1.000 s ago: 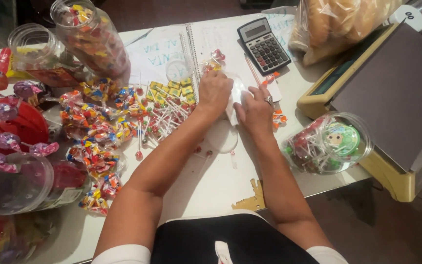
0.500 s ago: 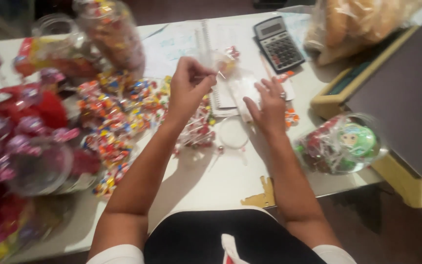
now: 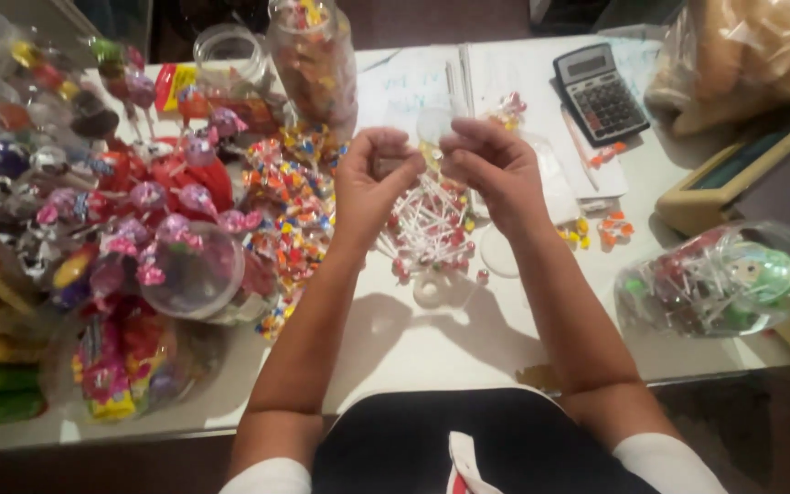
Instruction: The person is sorting and packaging various types of candies and lollipops into a clear plastic container on a workstation.
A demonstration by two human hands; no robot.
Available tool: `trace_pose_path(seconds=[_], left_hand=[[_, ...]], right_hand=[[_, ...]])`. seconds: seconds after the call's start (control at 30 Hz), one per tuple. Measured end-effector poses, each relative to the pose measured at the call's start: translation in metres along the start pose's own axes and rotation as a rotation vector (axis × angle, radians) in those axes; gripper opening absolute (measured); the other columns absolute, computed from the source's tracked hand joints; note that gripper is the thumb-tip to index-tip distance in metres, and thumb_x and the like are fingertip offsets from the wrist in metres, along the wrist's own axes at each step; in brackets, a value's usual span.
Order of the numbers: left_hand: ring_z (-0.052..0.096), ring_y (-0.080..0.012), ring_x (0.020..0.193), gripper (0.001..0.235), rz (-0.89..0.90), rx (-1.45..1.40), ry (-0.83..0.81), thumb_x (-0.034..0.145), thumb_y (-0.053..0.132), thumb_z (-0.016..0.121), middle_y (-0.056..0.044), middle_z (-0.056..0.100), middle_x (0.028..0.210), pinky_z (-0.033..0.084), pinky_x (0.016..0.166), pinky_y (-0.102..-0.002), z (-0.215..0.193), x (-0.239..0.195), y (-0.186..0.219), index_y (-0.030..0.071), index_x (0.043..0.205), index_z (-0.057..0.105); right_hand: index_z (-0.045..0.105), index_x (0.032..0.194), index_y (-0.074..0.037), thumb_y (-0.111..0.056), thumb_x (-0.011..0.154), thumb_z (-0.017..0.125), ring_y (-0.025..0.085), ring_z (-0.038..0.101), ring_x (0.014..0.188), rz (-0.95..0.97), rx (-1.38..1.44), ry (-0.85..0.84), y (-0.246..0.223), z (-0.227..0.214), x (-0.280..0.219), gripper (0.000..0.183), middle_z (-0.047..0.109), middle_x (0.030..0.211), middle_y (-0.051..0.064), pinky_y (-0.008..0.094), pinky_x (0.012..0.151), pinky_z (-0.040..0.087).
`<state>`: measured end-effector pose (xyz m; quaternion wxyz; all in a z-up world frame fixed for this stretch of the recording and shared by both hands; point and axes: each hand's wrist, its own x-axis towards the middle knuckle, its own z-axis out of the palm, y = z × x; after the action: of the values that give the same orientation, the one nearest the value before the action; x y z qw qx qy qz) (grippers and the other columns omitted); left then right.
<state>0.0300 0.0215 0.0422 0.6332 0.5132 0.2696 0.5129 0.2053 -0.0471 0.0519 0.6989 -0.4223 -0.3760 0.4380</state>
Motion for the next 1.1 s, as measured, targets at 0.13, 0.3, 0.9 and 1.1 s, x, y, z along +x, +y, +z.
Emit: trace_pose_path(seconds=[0.13, 0.3, 0.9, 1.1], left_hand=[[0.076, -0.0163, 0.093, 0.032, 0.025, 0.058, -0.005, 0.083, 0.01, 0.088, -0.009, 0.077, 0.101, 0.068, 0.077, -0.032, -0.008, 0.007, 0.004, 0.008, 0.111, 0.072], [0.074, -0.0114, 0.072, 0.025, -0.024, 0.055, -0.069, 0.081, 0.007, 0.089, -0.009, 0.078, 0.082, 0.065, 0.068, -0.026, -0.01, 0.015, 0.002, 0.007, 0.104, 0.078], [0.071, -0.0084, 0.065, 0.019, -0.104, 0.126, -0.087, 0.082, 0.004, 0.087, -0.009, 0.076, 0.074, 0.064, 0.061, -0.023, -0.012, 0.012, 0.009, 0.003, 0.098, 0.079], [0.053, -0.0086, 0.036, 0.031, 0.023, 0.286, -0.132, 0.099, 0.024, 0.074, -0.007, 0.058, 0.046, 0.044, 0.036, -0.021, -0.008, 0.001, 0.017, 0.002, 0.077, 0.072]], right_hand=[[0.07, 0.125, -0.001, 0.001, 0.082, 0.084, 0.02, 0.077, 0.078, -0.001, -0.09, 0.084, 0.005, -0.007, 0.005, 0.045, 0.074, 0.092, 0.016, 0.032, 0.072, 0.068], [0.075, 0.107, -0.003, 0.003, 0.076, 0.091, 0.016, 0.076, 0.071, 0.001, -0.241, 0.044, 0.011, -0.01, 0.005, 0.035, 0.077, 0.082, 0.017, 0.026, 0.067, 0.064], [0.073, 0.107, 0.001, 0.002, 0.086, 0.083, 0.019, 0.075, 0.068, 0.01, -0.292, 0.044, -0.002, -0.006, 0.003, 0.023, 0.075, 0.086, 0.016, 0.03, 0.064, 0.066], [0.062, 0.069, -0.005, -0.024, 0.109, 0.062, 0.012, 0.051, 0.035, -0.152, -0.412, 0.033, 0.055, -0.047, 0.019, 0.044, 0.048, 0.042, 0.008, 0.02, 0.034, 0.039]])
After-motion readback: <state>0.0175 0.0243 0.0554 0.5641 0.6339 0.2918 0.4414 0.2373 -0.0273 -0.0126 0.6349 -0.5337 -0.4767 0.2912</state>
